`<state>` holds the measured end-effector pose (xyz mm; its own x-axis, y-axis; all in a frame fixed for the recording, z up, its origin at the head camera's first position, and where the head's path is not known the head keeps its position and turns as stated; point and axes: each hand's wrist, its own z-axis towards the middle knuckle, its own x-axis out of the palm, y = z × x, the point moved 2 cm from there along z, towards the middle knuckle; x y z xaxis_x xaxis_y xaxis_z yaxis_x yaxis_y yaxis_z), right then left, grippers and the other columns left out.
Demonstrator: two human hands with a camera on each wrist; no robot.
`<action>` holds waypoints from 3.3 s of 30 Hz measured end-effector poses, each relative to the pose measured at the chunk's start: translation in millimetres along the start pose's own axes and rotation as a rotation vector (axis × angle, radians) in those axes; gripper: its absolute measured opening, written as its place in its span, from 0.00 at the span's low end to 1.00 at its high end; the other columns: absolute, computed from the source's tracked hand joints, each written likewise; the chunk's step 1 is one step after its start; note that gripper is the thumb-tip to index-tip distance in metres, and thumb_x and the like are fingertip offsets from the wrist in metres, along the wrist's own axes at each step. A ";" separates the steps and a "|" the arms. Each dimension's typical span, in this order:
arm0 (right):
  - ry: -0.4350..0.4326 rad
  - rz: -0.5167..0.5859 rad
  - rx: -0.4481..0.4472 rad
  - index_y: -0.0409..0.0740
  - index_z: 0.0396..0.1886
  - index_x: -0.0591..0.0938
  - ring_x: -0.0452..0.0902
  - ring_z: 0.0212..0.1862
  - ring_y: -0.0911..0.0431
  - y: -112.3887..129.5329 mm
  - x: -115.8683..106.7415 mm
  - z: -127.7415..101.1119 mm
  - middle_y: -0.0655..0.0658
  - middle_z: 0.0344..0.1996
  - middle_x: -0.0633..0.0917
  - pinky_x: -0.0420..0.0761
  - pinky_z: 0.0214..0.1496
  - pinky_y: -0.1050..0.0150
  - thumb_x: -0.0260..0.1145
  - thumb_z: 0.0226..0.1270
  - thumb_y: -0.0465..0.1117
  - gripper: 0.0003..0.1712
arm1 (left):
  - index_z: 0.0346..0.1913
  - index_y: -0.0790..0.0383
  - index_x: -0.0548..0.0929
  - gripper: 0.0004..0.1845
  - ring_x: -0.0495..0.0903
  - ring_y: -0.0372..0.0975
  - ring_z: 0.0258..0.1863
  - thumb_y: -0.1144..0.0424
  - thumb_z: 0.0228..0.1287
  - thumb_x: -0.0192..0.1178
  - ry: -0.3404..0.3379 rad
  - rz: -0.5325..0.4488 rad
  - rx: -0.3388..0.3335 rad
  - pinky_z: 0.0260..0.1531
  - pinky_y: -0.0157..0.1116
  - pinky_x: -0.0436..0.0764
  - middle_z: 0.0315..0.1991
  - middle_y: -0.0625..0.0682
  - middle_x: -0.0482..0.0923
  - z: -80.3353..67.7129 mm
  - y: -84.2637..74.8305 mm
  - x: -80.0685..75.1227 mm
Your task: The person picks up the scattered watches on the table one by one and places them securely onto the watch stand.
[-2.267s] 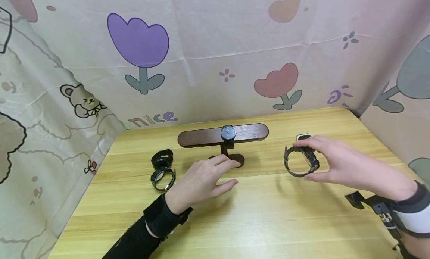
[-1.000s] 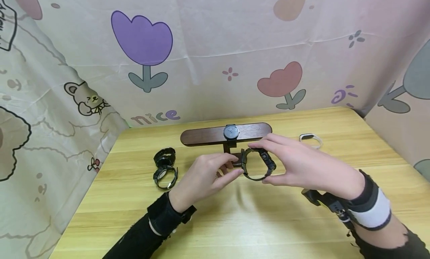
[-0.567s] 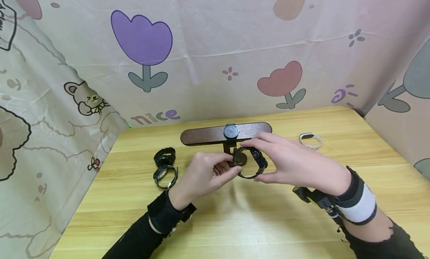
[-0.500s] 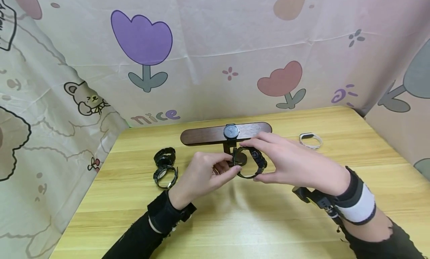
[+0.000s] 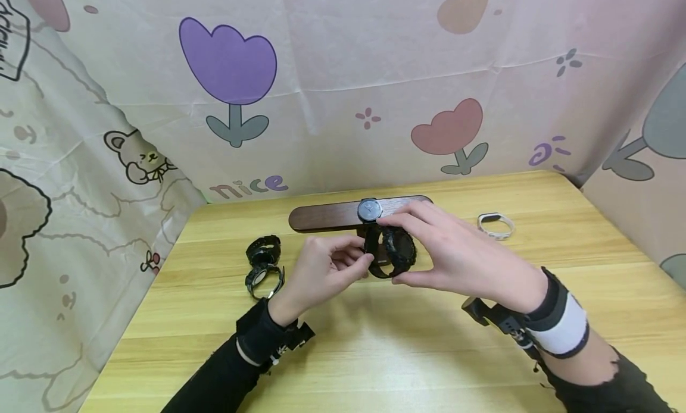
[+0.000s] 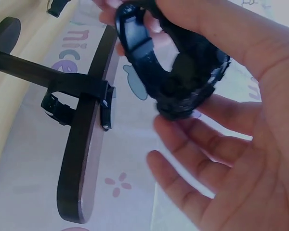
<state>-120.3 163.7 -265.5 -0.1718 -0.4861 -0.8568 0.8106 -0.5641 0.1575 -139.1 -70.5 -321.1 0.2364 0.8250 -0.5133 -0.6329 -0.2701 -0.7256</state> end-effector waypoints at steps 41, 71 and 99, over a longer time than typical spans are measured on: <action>-0.100 0.322 -0.018 0.47 0.61 0.80 0.76 0.60 0.59 -20.9 12.3 0.5 0.49 0.58 0.78 0.76 0.65 0.76 0.87 0.39 0.35 0.44 | 0.55 0.64 0.88 0.10 0.88 0.38 0.26 0.67 0.74 0.67 0.029 0.049 0.004 0.29 0.32 0.88 0.32 0.52 0.91 3.6 5.6 -7.2; -0.162 0.348 0.071 0.39 0.60 0.81 0.76 0.60 0.65 -62.4 -8.9 -12.6 0.50 0.58 0.80 0.77 0.67 0.77 0.89 0.36 0.26 0.45 | 0.55 0.66 0.89 0.17 0.90 0.44 0.43 0.68 0.63 0.76 -0.148 0.483 0.205 0.44 0.41 0.90 0.45 0.55 0.91 1.5 2.7 -70.9; -0.138 0.324 0.281 0.44 0.59 0.81 0.75 0.63 0.69 -104.5 -5.9 -34.8 0.55 0.59 0.81 0.71 0.69 0.84 0.89 0.37 0.25 0.45 | 0.54 0.66 0.90 0.18 0.87 0.49 0.50 0.65 0.63 0.78 -0.081 0.703 0.039 0.47 0.45 0.89 0.54 0.58 0.87 -0.7 19.4 -88.2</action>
<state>-184.5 248.7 -294.0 -0.0224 -0.7413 -0.6708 0.6546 -0.5180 0.5506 -171.7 -148.8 -290.3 -0.2927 0.4961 -0.8175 -0.6413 -0.7359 -0.2170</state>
